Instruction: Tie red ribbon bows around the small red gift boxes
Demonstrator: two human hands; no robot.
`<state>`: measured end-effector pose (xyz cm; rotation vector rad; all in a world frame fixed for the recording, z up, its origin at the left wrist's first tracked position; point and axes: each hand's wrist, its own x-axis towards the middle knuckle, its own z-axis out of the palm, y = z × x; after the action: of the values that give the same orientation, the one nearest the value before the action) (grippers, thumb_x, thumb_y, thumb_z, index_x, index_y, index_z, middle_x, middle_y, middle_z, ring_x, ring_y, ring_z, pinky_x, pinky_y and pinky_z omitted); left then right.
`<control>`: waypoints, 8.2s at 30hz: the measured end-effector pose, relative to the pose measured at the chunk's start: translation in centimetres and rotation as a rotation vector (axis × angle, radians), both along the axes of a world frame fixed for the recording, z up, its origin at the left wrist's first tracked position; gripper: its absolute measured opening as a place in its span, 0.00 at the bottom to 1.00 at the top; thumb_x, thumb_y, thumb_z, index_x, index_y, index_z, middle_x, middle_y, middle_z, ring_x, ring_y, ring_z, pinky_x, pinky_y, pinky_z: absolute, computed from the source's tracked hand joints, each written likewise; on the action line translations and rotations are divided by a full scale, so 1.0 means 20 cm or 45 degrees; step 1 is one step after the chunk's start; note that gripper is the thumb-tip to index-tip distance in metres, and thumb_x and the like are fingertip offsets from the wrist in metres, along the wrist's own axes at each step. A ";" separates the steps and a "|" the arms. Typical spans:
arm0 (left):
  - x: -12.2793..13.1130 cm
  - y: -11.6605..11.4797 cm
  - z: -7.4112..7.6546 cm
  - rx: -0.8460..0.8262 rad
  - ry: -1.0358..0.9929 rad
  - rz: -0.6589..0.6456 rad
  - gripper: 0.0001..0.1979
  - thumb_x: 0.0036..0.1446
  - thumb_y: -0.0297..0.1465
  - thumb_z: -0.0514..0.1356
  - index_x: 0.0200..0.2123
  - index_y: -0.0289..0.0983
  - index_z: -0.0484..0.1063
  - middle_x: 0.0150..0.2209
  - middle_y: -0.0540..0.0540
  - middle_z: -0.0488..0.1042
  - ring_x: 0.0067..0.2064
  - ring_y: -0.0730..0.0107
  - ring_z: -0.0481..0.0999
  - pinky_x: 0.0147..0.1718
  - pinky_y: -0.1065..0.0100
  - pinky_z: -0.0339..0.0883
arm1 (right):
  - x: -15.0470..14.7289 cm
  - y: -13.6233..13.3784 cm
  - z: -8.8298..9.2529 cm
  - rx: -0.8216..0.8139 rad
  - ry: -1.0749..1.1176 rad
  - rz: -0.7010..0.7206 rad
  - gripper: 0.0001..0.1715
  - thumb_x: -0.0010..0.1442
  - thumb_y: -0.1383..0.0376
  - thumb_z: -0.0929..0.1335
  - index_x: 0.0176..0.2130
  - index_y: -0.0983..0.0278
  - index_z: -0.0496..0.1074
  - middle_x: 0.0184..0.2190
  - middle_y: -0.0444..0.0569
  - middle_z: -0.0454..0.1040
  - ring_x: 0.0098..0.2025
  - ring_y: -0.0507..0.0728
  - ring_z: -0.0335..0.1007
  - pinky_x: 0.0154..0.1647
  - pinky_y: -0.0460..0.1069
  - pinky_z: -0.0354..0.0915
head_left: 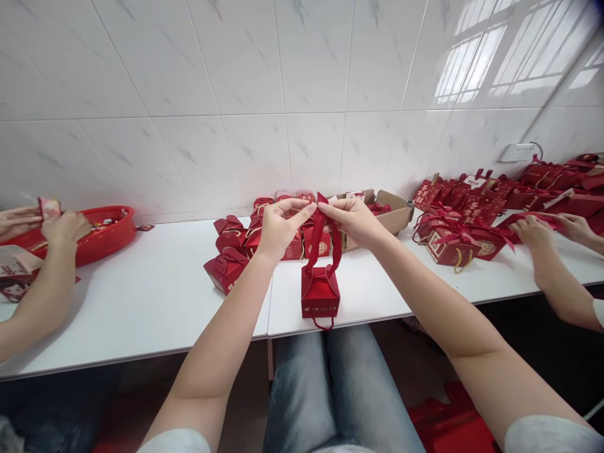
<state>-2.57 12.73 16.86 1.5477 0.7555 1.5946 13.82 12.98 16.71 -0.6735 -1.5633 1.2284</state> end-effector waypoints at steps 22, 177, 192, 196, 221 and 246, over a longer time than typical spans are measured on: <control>-0.02 0.00 -0.17 0.637 0.510 0.198 0.12 0.45 0.33 0.69 0.35 0.42 0.73 0.40 0.46 0.71 0.45 0.64 0.70 0.46 0.61 0.66 | 0.09 0.03 0.00 -0.196 -0.007 0.236 0.11 0.47 0.60 0.75 0.30 0.65 0.77 0.26 0.43 0.72 0.29 0.47 0.66 0.33 0.44 0.65; -0.45 -0.11 -0.89 -0.326 0.697 0.641 0.13 0.54 0.43 0.57 0.34 0.38 0.68 0.36 0.47 0.73 0.37 0.67 0.72 0.35 0.69 0.64 | 0.28 -0.16 -1.10 0.178 -0.205 -1.199 0.22 0.58 0.56 0.65 0.49 0.64 0.67 0.49 0.58 0.67 0.52 0.60 0.65 0.52 0.59 0.64; -0.20 -0.15 -0.78 -0.509 0.614 0.236 0.20 0.55 0.44 0.57 0.47 0.40 0.64 0.44 0.44 0.71 0.41 0.67 0.73 0.40 0.67 0.67 | 0.01 -0.19 -0.94 -0.285 -0.241 -0.669 0.27 0.58 0.47 0.63 0.48 0.63 0.64 0.39 0.49 0.70 0.28 0.50 0.66 0.31 0.47 0.65; -0.20 -0.16 -0.79 -0.581 0.630 0.323 0.17 0.54 0.46 0.57 0.37 0.39 0.66 0.27 0.53 0.65 0.28 0.73 0.66 0.30 0.71 0.61 | 0.00 -0.19 -0.96 -0.309 -0.244 -0.662 0.23 0.57 0.46 0.63 0.37 0.63 0.63 0.22 0.39 0.62 0.21 0.48 0.55 0.24 0.45 0.55; -0.14 -0.24 -0.73 -0.705 0.395 0.156 0.16 0.48 0.43 0.63 0.30 0.38 0.64 0.25 0.54 0.66 0.29 0.74 0.65 0.30 0.73 0.59 | 0.04 -0.27 -0.85 -0.237 -0.259 -0.468 0.21 0.56 0.50 0.66 0.25 0.63 0.61 0.21 0.41 0.63 0.25 0.50 0.57 0.28 0.46 0.56; -0.11 -0.25 -0.78 -0.864 0.170 0.149 0.24 0.41 0.42 0.68 0.18 0.37 0.54 0.18 0.56 0.57 0.22 0.79 0.59 0.23 0.75 0.53 | 0.11 -0.22 -0.93 -0.544 0.201 -0.424 0.21 0.49 0.51 0.72 0.32 0.62 0.64 0.16 0.36 0.60 0.19 0.46 0.51 0.20 0.43 0.53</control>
<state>-4.74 7.77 1.20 1.1226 1.3178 1.1367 16.05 8.64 -1.92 -1.0371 -1.0134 1.3321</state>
